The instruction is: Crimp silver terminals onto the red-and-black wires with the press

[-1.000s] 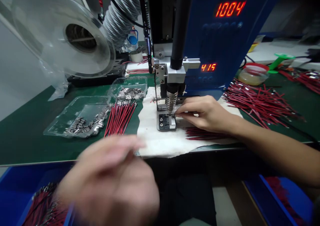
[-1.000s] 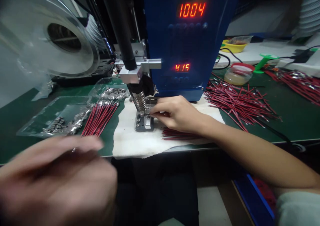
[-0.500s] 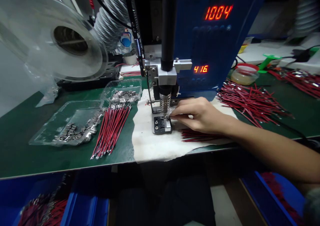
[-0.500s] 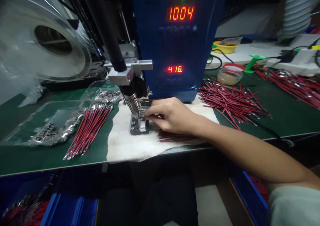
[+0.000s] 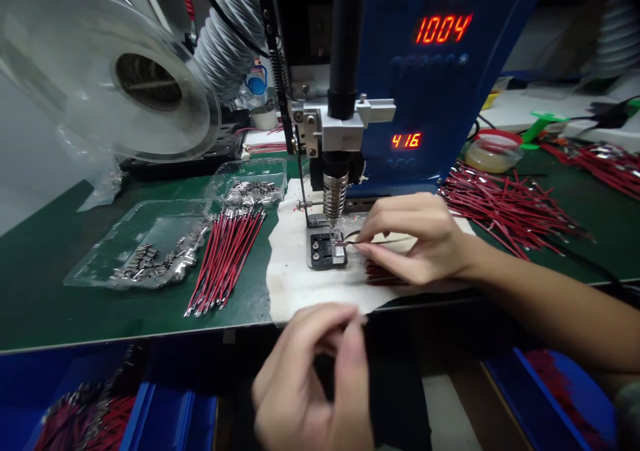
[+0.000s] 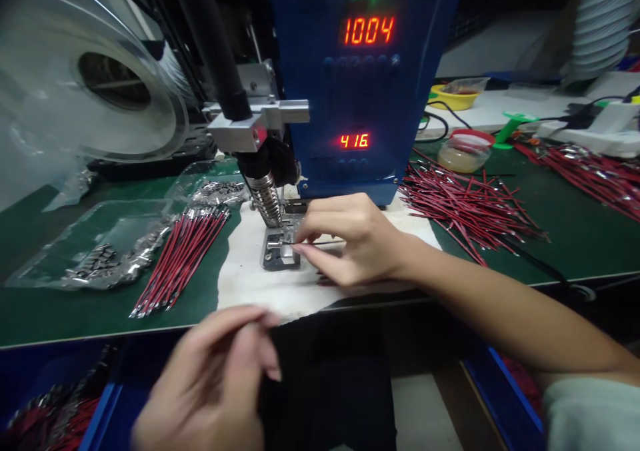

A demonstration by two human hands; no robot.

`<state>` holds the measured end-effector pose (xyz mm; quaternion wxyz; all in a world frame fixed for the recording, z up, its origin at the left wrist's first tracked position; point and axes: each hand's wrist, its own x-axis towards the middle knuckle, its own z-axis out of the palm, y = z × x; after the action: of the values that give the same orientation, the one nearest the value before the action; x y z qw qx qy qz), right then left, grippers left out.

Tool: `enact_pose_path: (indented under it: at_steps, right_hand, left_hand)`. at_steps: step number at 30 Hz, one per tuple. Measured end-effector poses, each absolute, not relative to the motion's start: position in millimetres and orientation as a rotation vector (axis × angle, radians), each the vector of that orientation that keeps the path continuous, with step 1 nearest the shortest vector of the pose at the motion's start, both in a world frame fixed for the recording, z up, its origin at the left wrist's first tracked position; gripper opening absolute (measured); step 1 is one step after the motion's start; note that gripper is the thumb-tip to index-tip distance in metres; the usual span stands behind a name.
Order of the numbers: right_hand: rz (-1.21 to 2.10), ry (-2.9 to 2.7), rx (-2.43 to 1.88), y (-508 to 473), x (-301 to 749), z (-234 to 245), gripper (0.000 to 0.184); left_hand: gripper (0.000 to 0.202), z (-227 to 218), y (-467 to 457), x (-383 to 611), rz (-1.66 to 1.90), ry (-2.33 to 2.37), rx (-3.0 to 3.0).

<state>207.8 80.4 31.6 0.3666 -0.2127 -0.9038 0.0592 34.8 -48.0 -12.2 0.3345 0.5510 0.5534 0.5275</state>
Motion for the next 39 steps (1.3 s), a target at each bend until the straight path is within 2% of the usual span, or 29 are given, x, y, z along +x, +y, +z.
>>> enact_pose_path:
  at_steps: [3, 6, 9, 12, 14, 18, 23, 25, 31, 35, 39]
  right_hand:
    - [0.232, -2.306, -0.424, 70.1, 207.6, 36.2, 0.004]
    - [0.361, -2.392, -0.315, 63.6, 205.2, 36.7, 0.003]
    - [0.440, -2.447, -0.268, 63.9, 204.3, 36.4, 0.007]
    - [0.437, -2.417, -0.355, 70.7, 209.5, 39.8, 0.018]
    - [0.392, -2.459, -0.452, 77.7, 216.0, 44.2, 0.012]
    - [0.376, -2.787, -0.661, 89.9, 228.2, 53.2, 0.020]
    - [0.351, -2.935, -0.884, 93.4, 233.4, 53.9, 0.008]
    - [0.359, -2.963, -0.881, 93.2, 233.8, 51.6, 0.010]
    - [0.382, -2.991, -0.895, 94.9, 233.7, 49.4, 0.020]
    - [0.449, -2.999, -0.912, 96.8, 234.0, 51.5, 0.020]
    - [0.529, -2.959, -0.893, 98.5, 235.0, 51.5, 0.018]
  left_hand:
    - [0.023, -10.1, -29.1, 48.5, 1.243, 1.260, 1.545]
    - [0.012, -14.3, -19.7, 59.7, 1.246, 1.195, 1.576]
    - [0.025, -15.4, -18.3, 61.3, 1.363, 1.269, 1.585]
    - [0.018, -7.1, -18.0, 45.7, 1.428, 1.386, 1.546]
    - [0.014, 2.3, -14.2, 24.2, 1.481, 1.534, 1.479]
    - [0.028, 21.8, 7.7, -33.3, 1.561, 1.869, 1.473]
    - [0.024, 34.4, 40.9, -79.1, 1.031, 2.399, 2.167]
    - [0.023, 34.9, 48.4, -82.2, 0.826, 2.482, 2.329]
    - [0.041, 34.5, 64.6, -77.7, 0.267, 2.611, 2.256]
    - [0.052, 36.9, 69.2, -76.6, 0.154, 2.607, 2.137]
    - [0.057, 40.9, 61.2, -86.8, 0.388, 2.705, 2.130]
